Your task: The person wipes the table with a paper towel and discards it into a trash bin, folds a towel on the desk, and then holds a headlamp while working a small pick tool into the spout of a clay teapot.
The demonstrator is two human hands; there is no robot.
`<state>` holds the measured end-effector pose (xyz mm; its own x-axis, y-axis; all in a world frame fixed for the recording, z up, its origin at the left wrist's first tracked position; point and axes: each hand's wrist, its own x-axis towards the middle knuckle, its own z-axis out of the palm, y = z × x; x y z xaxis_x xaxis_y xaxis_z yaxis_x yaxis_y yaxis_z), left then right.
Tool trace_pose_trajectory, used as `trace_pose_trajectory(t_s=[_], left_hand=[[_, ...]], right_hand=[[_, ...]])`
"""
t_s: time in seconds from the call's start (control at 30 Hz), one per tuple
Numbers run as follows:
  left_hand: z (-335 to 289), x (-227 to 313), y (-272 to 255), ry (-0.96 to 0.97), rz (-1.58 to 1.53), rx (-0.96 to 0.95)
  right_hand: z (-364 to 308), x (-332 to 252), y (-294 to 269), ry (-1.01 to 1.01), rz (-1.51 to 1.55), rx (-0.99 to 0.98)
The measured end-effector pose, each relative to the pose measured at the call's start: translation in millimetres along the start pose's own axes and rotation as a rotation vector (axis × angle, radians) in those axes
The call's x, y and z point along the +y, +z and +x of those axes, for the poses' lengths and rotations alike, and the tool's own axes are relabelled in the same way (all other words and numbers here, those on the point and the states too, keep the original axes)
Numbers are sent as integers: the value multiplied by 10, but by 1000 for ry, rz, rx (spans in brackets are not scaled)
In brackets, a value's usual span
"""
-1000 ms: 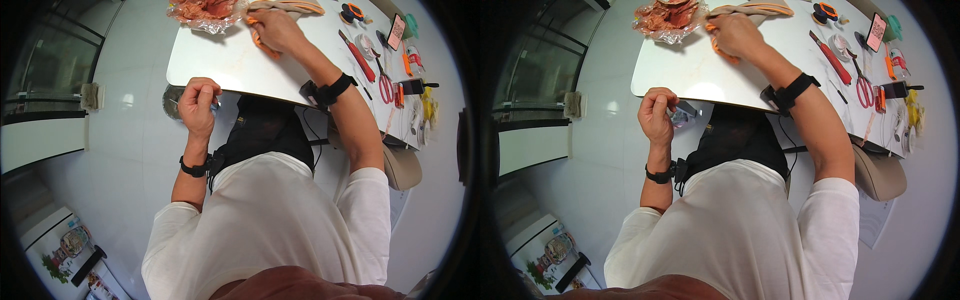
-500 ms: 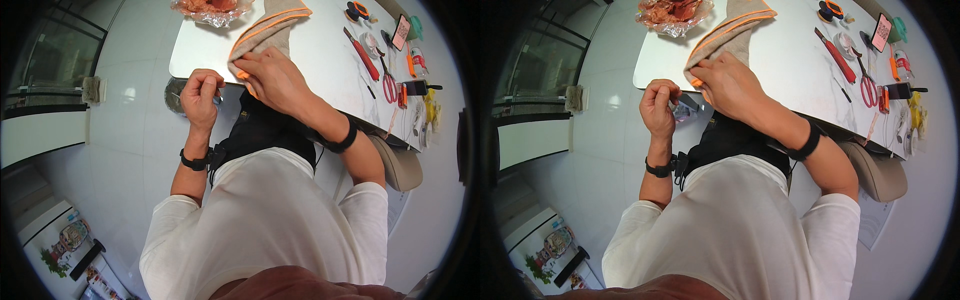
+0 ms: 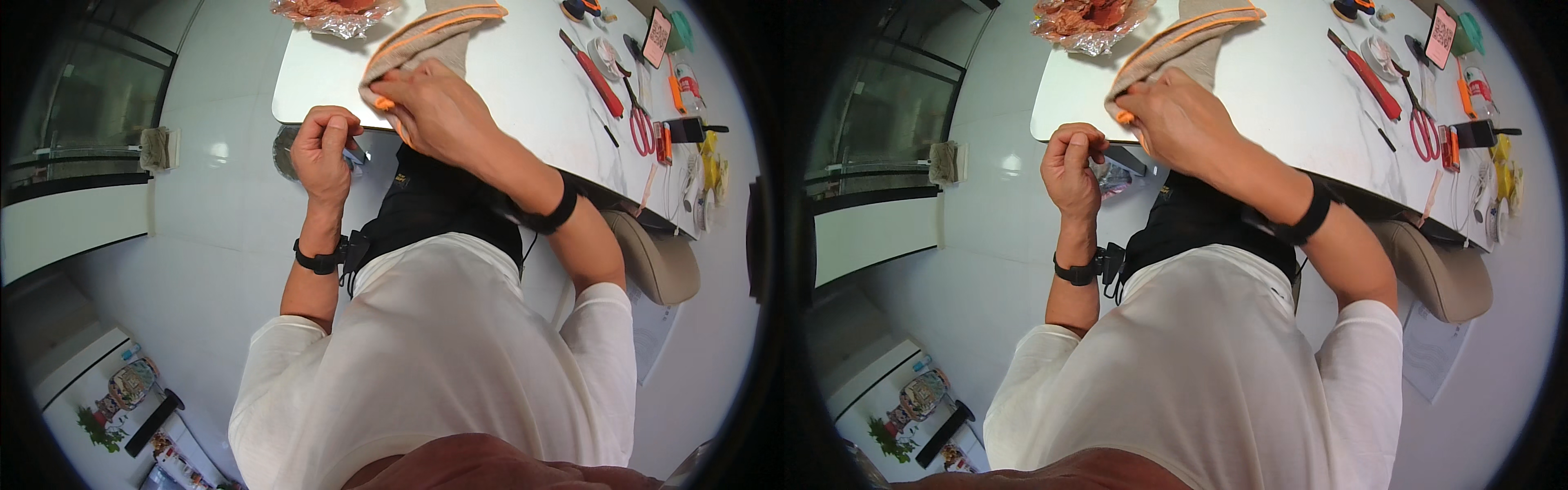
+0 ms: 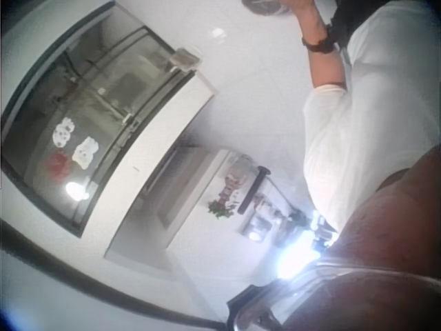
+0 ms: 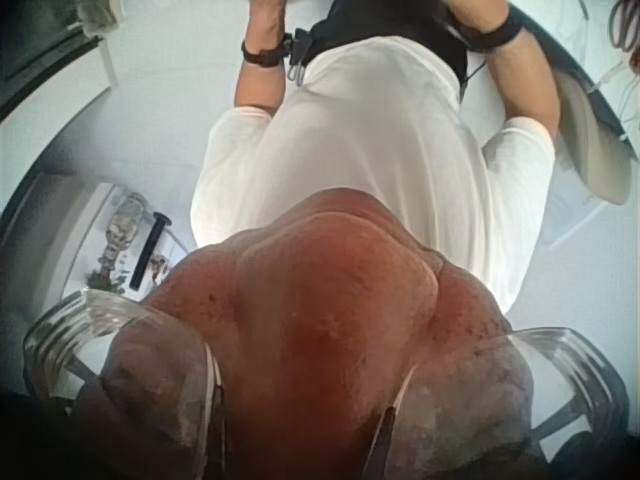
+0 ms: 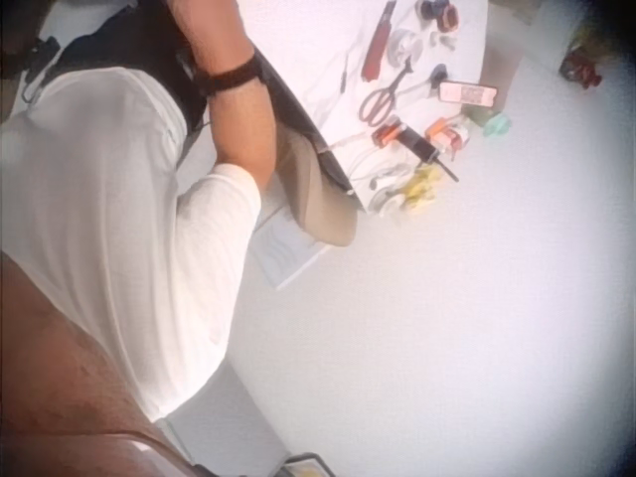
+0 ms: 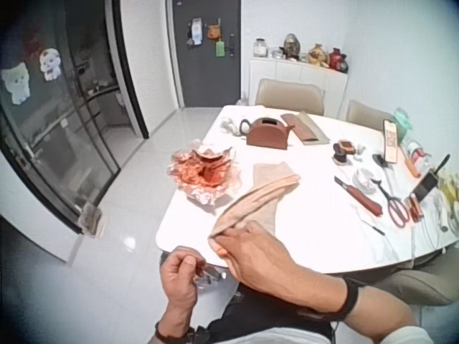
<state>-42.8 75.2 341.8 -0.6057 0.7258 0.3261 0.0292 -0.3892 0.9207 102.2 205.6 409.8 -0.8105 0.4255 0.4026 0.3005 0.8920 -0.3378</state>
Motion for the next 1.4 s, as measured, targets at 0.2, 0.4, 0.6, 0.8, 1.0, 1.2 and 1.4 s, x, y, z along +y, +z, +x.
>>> trace_pose_trajectory(t_s=[0.2,0.4,0.6,0.8,1.0,1.2,1.4], left_hand=[[-1,16,91,4,-4,-12],[-6,41,41,7,38,-1],[38,79,78,-12,16,-32],[27,45,157,-8,2,-5],[-5,15,198,13,7,10],[2,75,47,-3,8,-16],[7,31,23,-45,-13,-10]], right_hand=[[-152,788,-267,187,-274,21],[-629,553,-416,206,-229,85],[-355,154,-292,83,-42,68],[-6,-79,53,-13,13,101],[168,319,31,27,-120,84],[-134,607,-257,245,-75,89],[-385,804,-569,766,1360,438]])
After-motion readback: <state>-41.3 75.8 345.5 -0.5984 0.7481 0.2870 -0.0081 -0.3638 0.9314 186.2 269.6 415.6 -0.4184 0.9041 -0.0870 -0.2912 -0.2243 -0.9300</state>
